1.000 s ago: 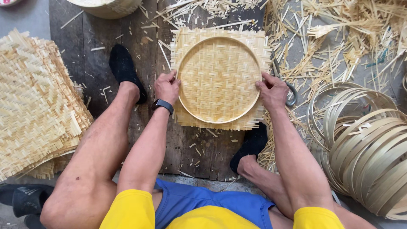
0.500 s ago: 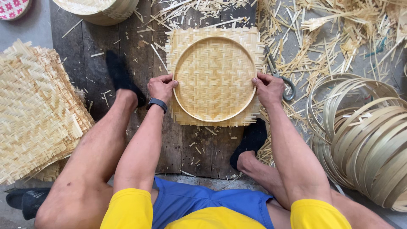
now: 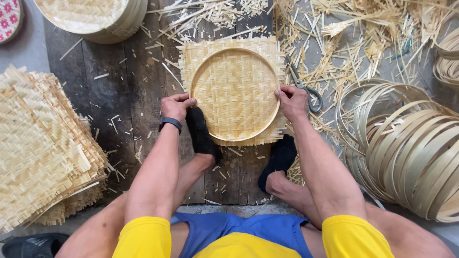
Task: The person assembles a round woven basket by placing a pre-woven mat over a wooden mold, fitting a bamboo ring, and trimming excess material with shears. The process is repeated for multiple baskets.
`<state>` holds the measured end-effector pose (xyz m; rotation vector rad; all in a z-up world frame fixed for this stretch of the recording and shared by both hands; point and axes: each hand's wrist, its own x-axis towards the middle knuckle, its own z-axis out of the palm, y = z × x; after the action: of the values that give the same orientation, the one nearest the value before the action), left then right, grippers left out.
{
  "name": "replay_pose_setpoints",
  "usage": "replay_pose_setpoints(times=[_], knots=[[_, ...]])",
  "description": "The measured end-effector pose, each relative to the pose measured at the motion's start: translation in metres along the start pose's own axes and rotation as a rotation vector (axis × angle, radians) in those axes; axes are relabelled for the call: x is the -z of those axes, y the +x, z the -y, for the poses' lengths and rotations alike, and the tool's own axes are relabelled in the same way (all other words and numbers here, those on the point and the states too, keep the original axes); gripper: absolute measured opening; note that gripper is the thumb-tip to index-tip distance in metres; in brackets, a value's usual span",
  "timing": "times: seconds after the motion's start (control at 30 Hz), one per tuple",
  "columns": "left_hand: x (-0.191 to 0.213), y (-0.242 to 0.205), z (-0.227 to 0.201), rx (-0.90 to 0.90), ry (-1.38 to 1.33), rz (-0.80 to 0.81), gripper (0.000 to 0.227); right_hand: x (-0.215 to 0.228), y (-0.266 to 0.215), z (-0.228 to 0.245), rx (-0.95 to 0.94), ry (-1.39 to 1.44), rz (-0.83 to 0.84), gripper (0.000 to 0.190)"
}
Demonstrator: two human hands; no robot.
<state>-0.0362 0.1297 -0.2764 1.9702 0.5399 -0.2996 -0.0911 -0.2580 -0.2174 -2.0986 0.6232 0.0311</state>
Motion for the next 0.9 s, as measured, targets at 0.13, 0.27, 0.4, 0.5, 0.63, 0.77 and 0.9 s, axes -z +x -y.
replay_pose_setpoints(times=[0.13, 0.27, 0.4, 0.5, 0.63, 0.77, 0.9], knots=[[0.001, 0.007, 0.010, 0.097, -0.210, 0.126, 0.032, -0.003, 0.000, -0.007, 0.040, 0.115, 0.066, 0.023], [-0.007, 0.008, 0.015, 0.047, -0.201, 0.088, 0.032, 0.002, 0.007, -0.018, -0.034, 0.211, 0.096, 0.022], [-0.006, 0.000, 0.014, 0.021, -0.176, 0.045, 0.032, -0.003, 0.011, -0.028, 0.043, 0.128, 0.101, 0.022], [-0.002, -0.006, -0.005, 0.022, -0.149, 0.039, 0.033, 0.000, 0.013, -0.028, 0.012, 0.137, 0.096, 0.022], [0.013, -0.014, -0.042, 0.043, -0.010, 0.140, 0.029, 0.005, 0.010, -0.009, 0.060, 0.083, 0.076, 0.027], [-0.005, 0.004, -0.086, -0.073, 0.407, 0.043, 0.045, -0.007, -0.023, 0.031, 0.407, -0.412, -0.060, 0.055], [-0.061, 0.043, -0.120, -0.994, 0.677, 0.033, 0.047, -0.073, -0.092, 0.067, 0.838, -0.775, 0.608, 0.103]])
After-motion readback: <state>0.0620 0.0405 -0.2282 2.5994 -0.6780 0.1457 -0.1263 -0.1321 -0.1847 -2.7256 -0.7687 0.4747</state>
